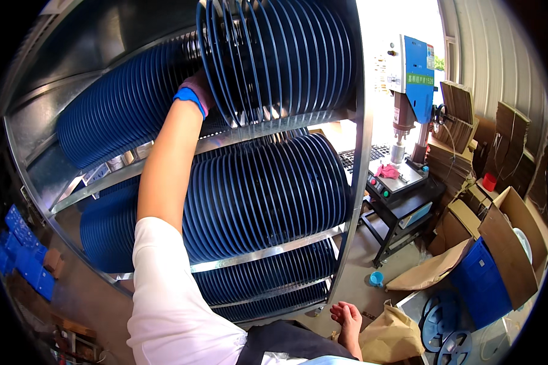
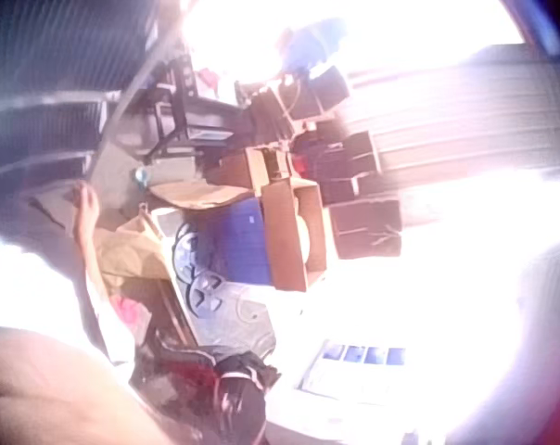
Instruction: The person repeatedly picks up blue plastic spools from a table and stacks them onto a metal rack. The person handles the spools one by one, placing them vertically into the rack slots.
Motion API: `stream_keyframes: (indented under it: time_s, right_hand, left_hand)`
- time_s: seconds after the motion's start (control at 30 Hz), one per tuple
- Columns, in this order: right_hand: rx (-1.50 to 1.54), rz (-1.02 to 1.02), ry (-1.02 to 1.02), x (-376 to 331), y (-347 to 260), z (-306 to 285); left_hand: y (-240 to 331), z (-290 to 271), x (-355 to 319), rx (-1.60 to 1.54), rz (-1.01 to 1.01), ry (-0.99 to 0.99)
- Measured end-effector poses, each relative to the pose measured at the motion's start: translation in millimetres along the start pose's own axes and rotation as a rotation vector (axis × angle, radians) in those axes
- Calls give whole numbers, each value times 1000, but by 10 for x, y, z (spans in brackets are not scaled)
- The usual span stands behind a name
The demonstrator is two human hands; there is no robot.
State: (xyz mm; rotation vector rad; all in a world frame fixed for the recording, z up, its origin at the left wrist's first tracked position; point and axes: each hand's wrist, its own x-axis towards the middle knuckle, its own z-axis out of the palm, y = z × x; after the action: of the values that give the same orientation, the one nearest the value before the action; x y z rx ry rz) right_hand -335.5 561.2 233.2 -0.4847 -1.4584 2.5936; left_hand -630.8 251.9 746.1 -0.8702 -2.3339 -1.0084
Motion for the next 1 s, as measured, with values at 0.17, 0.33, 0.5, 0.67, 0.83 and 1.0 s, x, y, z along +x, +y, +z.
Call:
stream_keyframes:
  time_s: [0.17,0.33,0.5,0.67,0.83,1.0]
  right_hand:
    - [-9,-1,36,31,26,-57]
    - [-15,9,8,71,-14,-11]
    - [-16,-22,-19,129,-33,25]
    - [-15,4,-53,73,-35,35]
    - [-27,-20,1,33,-44,-33]
    - [-35,-4,20,6,-7,-71]
  left_hand:
    - [113,-321,-30,-524,100,-19]
    - [369,-709,-255,-728,191,-185]
    - [630,-497,-425,-560,115,25]
    - [252,-577,-161,-412,218,46]
    - [474,-208,-61,-587,-115,259]
    - [229,-14,-44,-595,17,85]
